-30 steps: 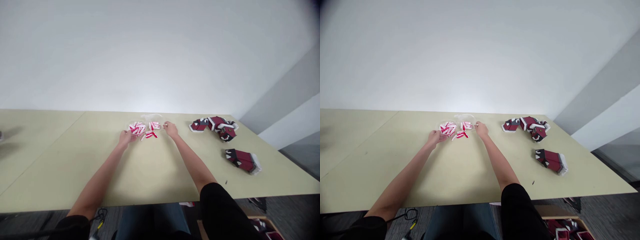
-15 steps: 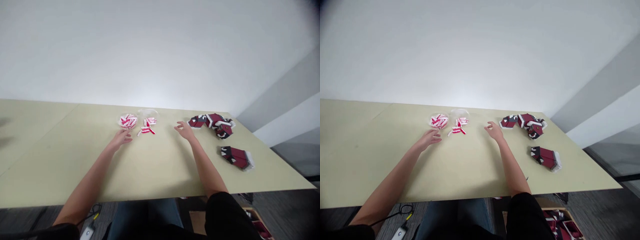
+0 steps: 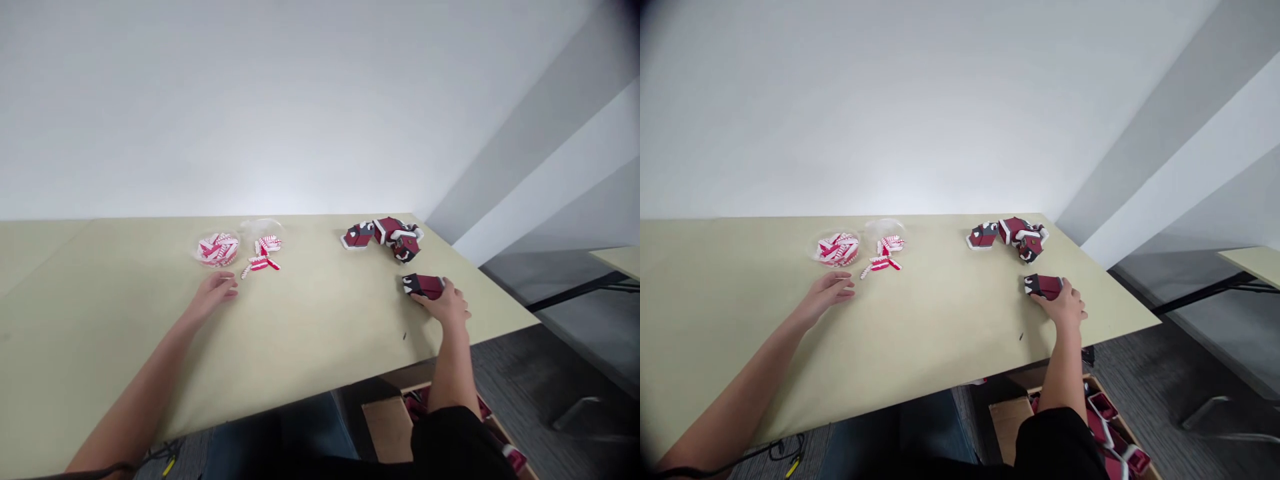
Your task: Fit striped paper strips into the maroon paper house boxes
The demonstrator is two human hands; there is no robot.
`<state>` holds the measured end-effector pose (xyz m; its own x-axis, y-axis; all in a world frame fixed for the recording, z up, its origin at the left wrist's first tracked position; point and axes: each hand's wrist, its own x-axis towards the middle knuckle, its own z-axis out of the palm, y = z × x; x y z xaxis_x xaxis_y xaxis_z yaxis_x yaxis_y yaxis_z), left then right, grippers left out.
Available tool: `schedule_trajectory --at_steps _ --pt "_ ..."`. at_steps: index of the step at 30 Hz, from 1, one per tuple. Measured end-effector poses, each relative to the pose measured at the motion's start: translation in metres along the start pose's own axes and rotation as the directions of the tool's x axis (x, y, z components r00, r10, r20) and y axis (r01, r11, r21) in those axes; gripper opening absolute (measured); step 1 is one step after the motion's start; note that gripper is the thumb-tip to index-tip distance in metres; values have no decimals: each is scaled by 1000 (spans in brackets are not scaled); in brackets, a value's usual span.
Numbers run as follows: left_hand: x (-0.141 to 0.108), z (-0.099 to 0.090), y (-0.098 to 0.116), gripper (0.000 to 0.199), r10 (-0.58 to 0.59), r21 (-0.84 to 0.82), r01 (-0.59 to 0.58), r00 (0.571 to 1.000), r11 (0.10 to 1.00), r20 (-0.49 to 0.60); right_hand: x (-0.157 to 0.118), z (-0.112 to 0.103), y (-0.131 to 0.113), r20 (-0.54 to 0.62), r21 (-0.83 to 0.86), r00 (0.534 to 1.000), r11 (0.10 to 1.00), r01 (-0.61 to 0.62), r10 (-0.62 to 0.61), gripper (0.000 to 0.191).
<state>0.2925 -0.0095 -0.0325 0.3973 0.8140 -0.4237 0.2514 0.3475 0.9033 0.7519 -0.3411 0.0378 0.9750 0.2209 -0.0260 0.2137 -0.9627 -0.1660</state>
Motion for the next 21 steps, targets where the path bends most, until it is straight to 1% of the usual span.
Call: schedule_trajectory --at_steps 4,7,9,10,12,13,14,15,16,17,18,19,20,21 --pt "-5 5 2 49 48 -20 -49 998 999 -35 -1 15 -2 -98 90 990 990 107 -98 95" --pt "-9 8 4 52 101 -8 -102 993 995 -61 -15 24 -20 -169 181 965 956 232 -202 91" --pt "-13 10 5 53 208 70 -203 974 977 -86 -32 30 -43 -166 292 948 904 312 -273 89" --pt "-15 11 5 53 282 127 -270 956 954 -84 -42 34 -57 -144 369 940 864 341 -310 88" --pt "-21 14 7 54 421 233 -405 907 884 -24 -69 40 -92 -53 559 913 745 363 -404 85" --pt "-25 15 7 57 466 263 -459 884 849 39 -84 43 -110 8 664 886 665 342 -463 84" --pt "-29 16 8 62 492 273 -503 863 820 110 -100 46 -130 88 760 836 579 294 -541 84" --pt "-33 16 7 70 510 265 -541 841 798 180 -116 50 -149 177 842 763 497 209 -622 84" --pt "-36 16 7 80 525 248 -574 817 781 237 -132 53 -168 248 897 670 427 114 -699 85" --pt "-39 15 5 91 547 223 -603 793 766 268 -147 57 -186 310 921 572 389 17 -759 84" --pt "-42 14 3 102 576 192 -633 768 750 279 -160 61 -203 374 920 467 384 -79 -801 85" --pt "-43 12 1 110 612 157 -663 741 732 275 -173 65 -218 438 899 364 403 -172 -822 86" --pt "-44 9 -2 114 647 121 -690 715 713 267 -184 69 -232 497 863 265 439 -249 -826 87" --pt "-43 7 -4 114 671 85 -709 694 700 260 -193 73 -244 544 822 178 479 -307 -820 88"
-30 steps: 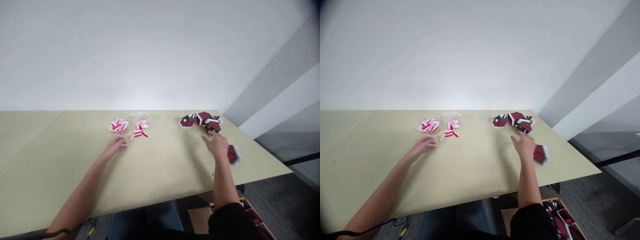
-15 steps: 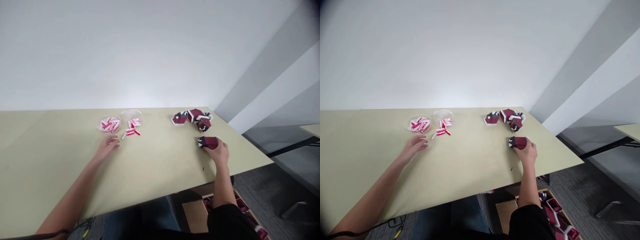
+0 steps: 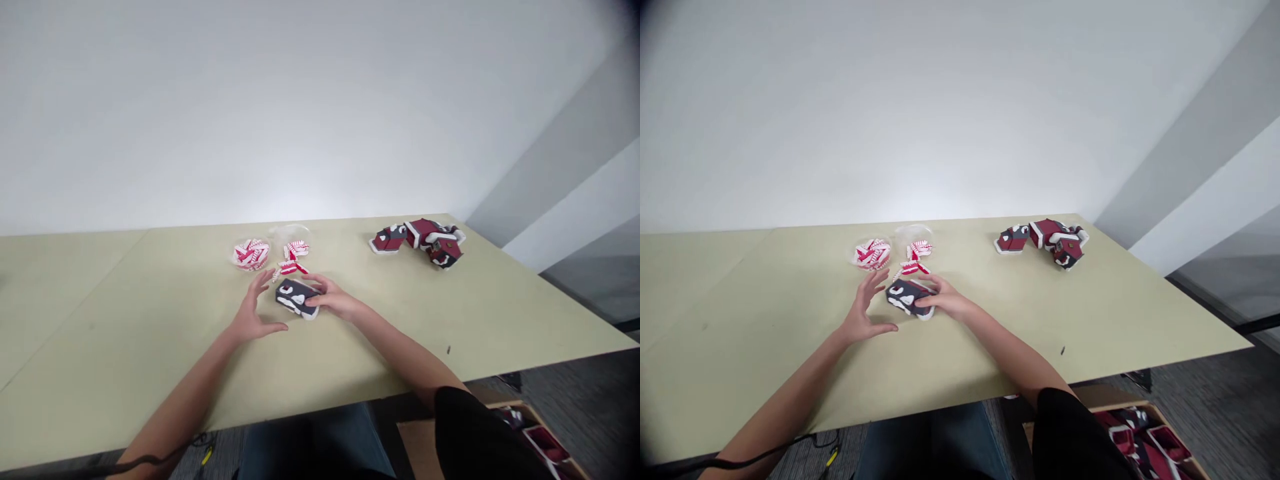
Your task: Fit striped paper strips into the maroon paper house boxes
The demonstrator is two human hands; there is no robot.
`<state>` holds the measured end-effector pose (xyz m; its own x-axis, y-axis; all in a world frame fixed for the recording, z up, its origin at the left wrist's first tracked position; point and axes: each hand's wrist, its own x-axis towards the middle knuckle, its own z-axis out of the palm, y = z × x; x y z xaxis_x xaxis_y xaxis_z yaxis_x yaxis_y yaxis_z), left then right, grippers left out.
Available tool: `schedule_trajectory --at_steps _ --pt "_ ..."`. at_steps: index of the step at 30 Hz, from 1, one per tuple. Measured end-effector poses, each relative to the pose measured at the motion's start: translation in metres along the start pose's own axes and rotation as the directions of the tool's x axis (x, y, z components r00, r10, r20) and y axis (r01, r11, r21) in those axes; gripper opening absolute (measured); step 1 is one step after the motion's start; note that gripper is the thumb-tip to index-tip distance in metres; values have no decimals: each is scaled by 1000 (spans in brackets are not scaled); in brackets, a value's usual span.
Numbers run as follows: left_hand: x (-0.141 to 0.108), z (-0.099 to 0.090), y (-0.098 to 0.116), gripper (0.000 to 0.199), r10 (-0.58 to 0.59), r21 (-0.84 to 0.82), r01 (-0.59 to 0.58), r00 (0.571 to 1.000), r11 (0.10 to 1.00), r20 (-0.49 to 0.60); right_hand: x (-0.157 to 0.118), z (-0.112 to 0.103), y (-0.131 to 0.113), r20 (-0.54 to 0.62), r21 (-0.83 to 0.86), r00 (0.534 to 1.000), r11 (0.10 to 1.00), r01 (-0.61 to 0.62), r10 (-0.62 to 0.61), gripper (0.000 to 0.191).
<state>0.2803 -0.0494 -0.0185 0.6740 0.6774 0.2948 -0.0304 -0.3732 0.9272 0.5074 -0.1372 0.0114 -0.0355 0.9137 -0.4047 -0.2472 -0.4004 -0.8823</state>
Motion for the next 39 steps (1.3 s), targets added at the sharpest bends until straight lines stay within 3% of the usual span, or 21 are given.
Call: schedule_trajectory --at_steps 2,4,6,9,11,13,15,20,22,25,28,30,32,35,37,39 --pt "-2 -4 -6 106 15 -63 -17 1000 998 -28 19 17 1 91 30 992 995 -93 89 89" --pt "-2 -8 -11 98 -36 -118 27 996 993 -81 36 24 0 106 -46 990 995 -92 96 87" --pt "1 -11 -17 98 -123 -155 95 975 983 -184 50 22 -3 87 -184 996 983 -5 22 82" --pt "5 -15 -22 103 -260 -176 210 901 962 -347 65 4 -9 5 -403 984 900 166 -180 64" --pt "7 -18 -24 104 -324 -167 279 842 946 -431 70 -11 -9 -67 -637 955 749 182 -289 46" --pt "6 -19 -27 104 -351 -139 325 801 935 -486 73 -21 -3 -86 -878 940 471 86 -331 34" --pt "5 -18 -29 103 -354 -115 345 784 931 -510 75 -25 5 -83 -973 945 230 -9 -318 30" --pt "0 -15 -36 100 -307 -69 316 811 946 -499 79 -22 22 -114 -983 947 -105 -152 -301 37" --pt "-3 -14 -37 100 -273 -41 290 832 956 -484 78 -23 25 -136 -966 945 -170 -193 -297 46" --pt "-7 -12 -38 102 -240 -5 267 859 964 -452 70 -26 28 -158 -965 934 -151 -214 -319 59" --pt "-10 -9 -39 102 -207 29 241 885 970 -417 58 -25 32 -175 -976 911 -56 -211 -374 57" --pt "-11 -8 -40 99 -170 61 211 900 975 -402 48 -18 34 -211 -977 874 105 -184 -437 49" --pt "-12 -7 -41 95 -131 100 184 910 978 -393 38 -5 35 -278 -933 836 338 -119 -472 41" --pt "-14 -10 -40 93 -72 152 139 923 979 -378 25 25 38 -378 -757 838 653 -33 -395 43" --pt "-15 -12 -40 90 -29 167 97 930 981 -368 20 48 40 -409 -644 850 765 -10 -333 53" --pt "-16 -13 -40 85 0 159 61 933 985 -360 19 69 44 -412 -605 852 797 9 -322 61"
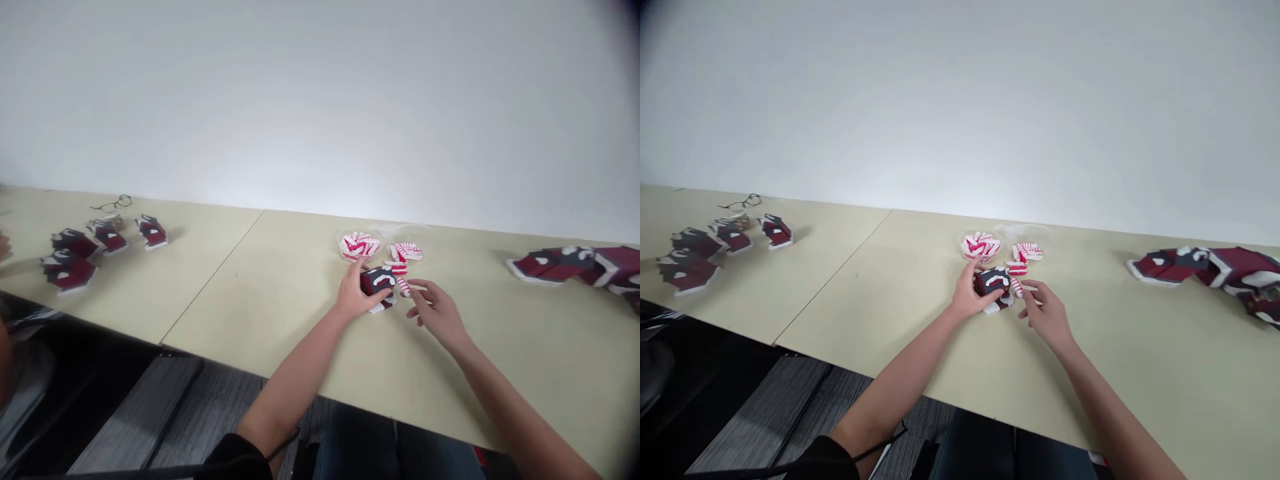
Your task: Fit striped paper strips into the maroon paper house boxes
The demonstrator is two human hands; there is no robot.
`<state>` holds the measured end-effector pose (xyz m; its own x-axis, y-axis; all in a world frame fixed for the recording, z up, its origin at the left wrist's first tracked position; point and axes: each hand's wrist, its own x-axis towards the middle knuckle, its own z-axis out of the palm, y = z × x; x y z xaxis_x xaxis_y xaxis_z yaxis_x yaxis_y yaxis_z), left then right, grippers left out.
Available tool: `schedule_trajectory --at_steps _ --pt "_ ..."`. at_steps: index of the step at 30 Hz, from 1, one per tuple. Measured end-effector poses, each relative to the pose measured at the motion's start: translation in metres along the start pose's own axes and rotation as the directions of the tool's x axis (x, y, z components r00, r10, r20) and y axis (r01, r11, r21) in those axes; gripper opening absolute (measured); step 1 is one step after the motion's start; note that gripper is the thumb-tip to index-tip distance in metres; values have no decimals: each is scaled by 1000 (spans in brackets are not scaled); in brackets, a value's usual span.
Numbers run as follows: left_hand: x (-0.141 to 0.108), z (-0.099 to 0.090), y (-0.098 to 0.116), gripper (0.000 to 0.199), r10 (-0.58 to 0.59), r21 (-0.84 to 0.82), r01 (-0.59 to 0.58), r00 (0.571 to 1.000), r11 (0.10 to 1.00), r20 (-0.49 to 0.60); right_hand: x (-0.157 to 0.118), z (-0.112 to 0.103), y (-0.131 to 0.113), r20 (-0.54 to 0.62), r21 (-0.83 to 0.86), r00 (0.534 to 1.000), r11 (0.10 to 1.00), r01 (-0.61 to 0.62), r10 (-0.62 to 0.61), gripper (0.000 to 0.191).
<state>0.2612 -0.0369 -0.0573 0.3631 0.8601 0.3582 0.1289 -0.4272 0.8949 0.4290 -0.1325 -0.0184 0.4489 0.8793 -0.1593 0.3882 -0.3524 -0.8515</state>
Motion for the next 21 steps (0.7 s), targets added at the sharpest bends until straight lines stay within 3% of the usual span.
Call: schedule_trajectory --at_steps 3,7,10,16,21 --pt "-1 0 0 78 -5 -29 5 1000 1000 -12 -9 19 -8 -37 -18 999 1000 9 -9 68" --pt "-2 2 1 73 -15 -50 14 1000 999 -6 -12 33 -12 -21 74 997 995 -73 75 85" --pt "-1 -1 -3 79 42 -83 -37 997 996 61 -13 37 -18 10 190 989 970 -149 150 80" --pt "5 -5 -18 74 181 -158 -160 974 974 133 -13 42 -26 -50 447 944 852 -272 328 58" --pt "7 -5 -19 66 155 -190 -132 982 973 108 -12 44 -14 -53 670 945 713 -206 323 69"
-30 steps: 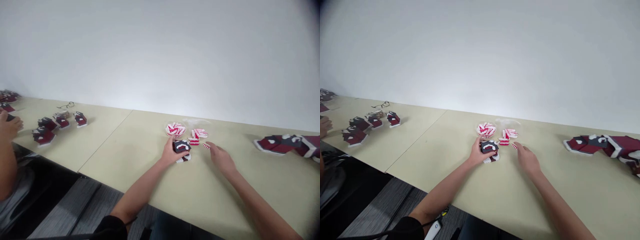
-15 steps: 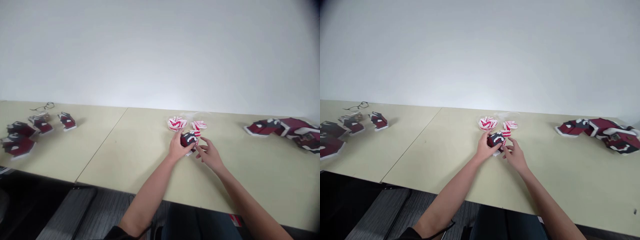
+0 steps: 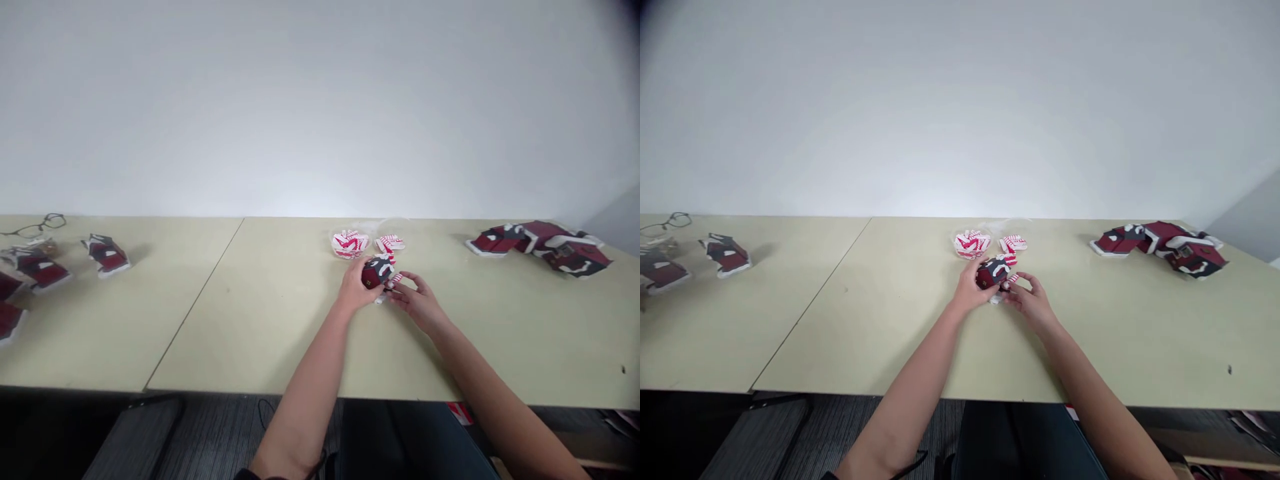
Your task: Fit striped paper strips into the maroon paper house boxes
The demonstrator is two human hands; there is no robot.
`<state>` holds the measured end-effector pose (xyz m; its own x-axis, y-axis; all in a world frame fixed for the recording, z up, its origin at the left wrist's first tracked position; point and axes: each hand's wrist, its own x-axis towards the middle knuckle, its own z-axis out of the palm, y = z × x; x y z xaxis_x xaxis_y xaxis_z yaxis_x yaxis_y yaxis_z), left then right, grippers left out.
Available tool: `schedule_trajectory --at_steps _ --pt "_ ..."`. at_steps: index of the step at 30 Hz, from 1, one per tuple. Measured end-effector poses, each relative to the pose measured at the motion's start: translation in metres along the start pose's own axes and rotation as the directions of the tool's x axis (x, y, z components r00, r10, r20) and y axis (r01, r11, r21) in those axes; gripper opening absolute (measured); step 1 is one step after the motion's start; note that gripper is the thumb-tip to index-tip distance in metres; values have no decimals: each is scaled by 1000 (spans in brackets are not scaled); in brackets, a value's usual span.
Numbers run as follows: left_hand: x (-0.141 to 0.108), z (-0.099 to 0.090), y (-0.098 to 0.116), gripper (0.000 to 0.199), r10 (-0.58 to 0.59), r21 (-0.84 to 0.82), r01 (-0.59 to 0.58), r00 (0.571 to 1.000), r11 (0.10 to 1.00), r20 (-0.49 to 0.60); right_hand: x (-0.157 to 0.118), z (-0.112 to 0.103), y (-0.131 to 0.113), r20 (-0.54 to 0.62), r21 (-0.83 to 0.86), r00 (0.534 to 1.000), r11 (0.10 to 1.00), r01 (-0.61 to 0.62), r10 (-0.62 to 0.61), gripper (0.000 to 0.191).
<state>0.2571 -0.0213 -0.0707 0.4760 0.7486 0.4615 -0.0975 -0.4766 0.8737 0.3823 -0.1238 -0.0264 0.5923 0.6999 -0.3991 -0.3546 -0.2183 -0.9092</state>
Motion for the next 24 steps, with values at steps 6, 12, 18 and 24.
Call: schedule_trajectory --at_steps 6,12,18,24 --pt "-6 1 7 65 -14 -5 14 1000 1000 9 4 -3 7 -25 129 989 981 146 -144 71" --pt "-8 2 11 66 -87 26 86 996 996 37 0 1 8 8 149 993 982 118 -121 66" --pt "-8 2 10 68 -87 23 86 995 996 51 8 -4 13 -12 211 998 976 56 -54 62" --pt "-8 2 10 72 -106 22 104 992 994 65 9 -6 17 23 241 999 970 20 -26 54"
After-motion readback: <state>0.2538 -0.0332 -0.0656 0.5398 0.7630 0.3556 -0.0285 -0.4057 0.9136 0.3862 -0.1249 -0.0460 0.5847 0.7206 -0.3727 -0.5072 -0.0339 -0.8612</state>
